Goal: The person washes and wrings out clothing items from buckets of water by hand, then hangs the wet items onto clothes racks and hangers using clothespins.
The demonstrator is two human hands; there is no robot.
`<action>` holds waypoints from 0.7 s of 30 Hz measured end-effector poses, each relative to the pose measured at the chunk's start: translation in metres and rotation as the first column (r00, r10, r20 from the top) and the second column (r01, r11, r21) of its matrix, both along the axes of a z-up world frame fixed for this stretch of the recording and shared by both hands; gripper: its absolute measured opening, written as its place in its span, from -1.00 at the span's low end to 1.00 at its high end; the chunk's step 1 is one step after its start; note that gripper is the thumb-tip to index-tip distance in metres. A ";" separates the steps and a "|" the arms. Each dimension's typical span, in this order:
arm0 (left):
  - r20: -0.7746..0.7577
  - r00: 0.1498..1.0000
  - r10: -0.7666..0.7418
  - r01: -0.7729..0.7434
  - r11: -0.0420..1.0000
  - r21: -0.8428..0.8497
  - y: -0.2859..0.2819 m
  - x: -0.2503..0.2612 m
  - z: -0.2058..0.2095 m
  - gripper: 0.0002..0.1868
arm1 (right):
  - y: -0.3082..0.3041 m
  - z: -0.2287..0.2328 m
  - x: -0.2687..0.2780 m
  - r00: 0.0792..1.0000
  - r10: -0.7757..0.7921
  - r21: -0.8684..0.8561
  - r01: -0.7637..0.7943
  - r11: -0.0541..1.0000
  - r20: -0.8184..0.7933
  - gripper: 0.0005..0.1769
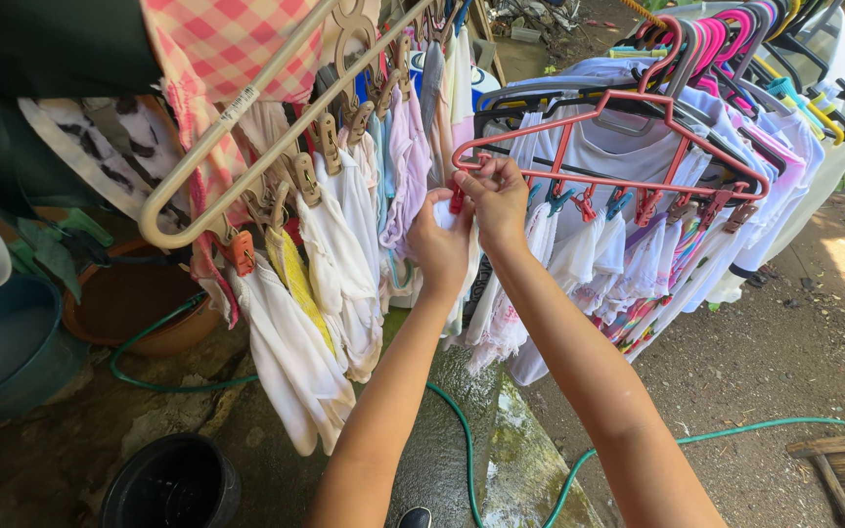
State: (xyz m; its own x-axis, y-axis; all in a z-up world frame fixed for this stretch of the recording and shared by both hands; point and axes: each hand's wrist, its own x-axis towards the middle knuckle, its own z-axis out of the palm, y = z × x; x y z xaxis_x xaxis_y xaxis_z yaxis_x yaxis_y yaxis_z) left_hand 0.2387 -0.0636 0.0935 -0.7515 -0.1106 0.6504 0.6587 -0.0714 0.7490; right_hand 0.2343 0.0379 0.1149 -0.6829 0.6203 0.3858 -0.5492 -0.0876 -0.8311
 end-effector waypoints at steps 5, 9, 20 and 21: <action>0.003 0.995 -0.101 0.101 0.993 0.056 0.002 -0.006 -0.005 -0.70 | 0.019 -0.012 0.004 0.998 0.039 0.044 -0.041 0.998 0.045 -0.67; -0.066 0.986 -0.153 0.139 0.973 -0.186 -0.006 -0.016 -0.015 -0.43 | 0.041 -0.030 -0.001 0.961 0.251 0.125 -0.265 0.956 0.113 -0.46; -0.171 0.949 -0.265 0.137 0.835 -0.534 0.019 0.038 -0.068 -0.17 | 0.049 -0.089 0.124 0.936 -0.323 0.762 0.106 0.638 0.141 -0.32; -0.158 0.942 -0.297 0.157 0.804 -0.574 0.030 0.050 -0.081 -0.17 | 0.054 -0.104 0.149 0.903 -0.388 0.778 0.109 0.619 0.183 -0.32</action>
